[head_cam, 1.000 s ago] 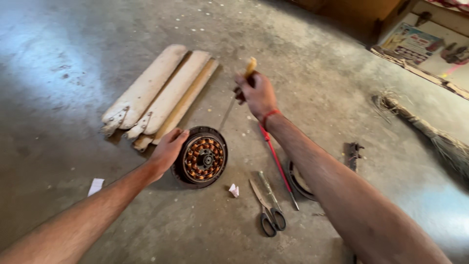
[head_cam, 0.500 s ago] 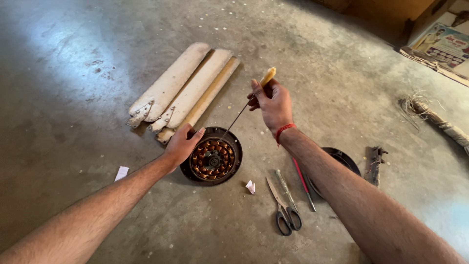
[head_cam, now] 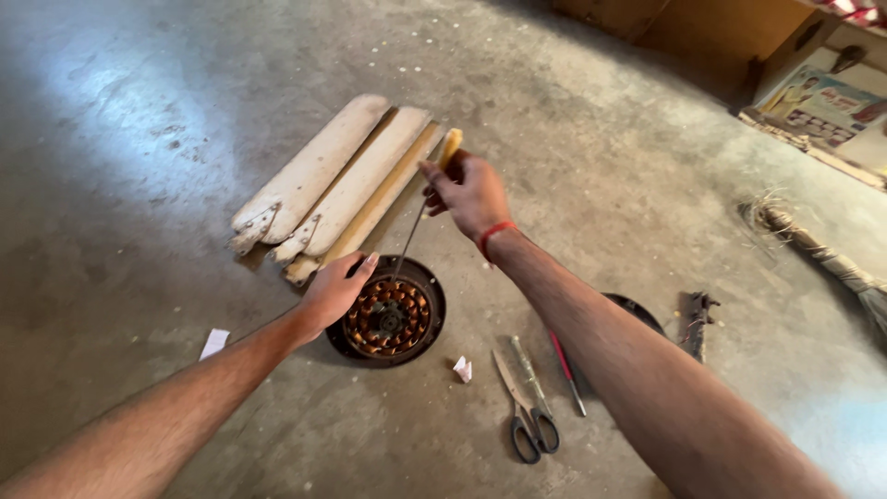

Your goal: The person sits on a concrete floor servicing a disassembled ceiling fan. They hold the motor stator steady and use a long screwdriver to work around the copper windings and hub, with the fan blades, housing cover, and mounting arm laid out nearby.

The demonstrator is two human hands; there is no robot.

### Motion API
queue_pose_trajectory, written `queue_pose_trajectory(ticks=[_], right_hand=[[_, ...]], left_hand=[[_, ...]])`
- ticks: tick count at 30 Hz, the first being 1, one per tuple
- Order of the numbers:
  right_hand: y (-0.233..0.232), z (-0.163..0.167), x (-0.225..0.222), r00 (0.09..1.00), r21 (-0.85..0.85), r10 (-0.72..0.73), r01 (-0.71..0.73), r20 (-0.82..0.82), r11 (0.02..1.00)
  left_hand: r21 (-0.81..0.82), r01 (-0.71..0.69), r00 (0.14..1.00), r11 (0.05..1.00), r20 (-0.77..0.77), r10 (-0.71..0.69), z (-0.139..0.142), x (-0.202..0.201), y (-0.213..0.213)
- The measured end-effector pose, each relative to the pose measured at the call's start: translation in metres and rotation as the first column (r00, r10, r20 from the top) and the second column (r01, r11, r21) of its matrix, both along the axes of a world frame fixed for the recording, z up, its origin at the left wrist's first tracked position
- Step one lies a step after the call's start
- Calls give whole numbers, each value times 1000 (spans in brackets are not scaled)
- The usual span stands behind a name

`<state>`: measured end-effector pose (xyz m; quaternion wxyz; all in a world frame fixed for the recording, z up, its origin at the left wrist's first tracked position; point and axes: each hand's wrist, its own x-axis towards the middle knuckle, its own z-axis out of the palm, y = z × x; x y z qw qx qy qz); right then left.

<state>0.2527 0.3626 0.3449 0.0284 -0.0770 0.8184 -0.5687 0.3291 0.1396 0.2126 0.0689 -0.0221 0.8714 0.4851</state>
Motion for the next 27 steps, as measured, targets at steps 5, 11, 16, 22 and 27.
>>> queue_pose_trajectory(ticks=[5,11,16,22,27], right_hand=[[-4,-8,-31,996,-20,74,-73,56,997],[-14,-6,-39,989,-40,125,-122,74,992],[-27,-5,-23,998,26,68,-67,-8,997],[-26,-6,-30,997,-16,68,-68,18,998],[-24,-5,-39,995,-6,82,-82,58,997]], left_hand=[[-63,23,1000,998,-7,-24,8,-4,2],[60,-10,988,998,155,1,18,-3,0],[109,-36,985,993,174,16,19,-7,-1],[134,-38,980,990,198,11,20,-9,-3],[105,-29,982,994,191,8,19,-12,-2]])
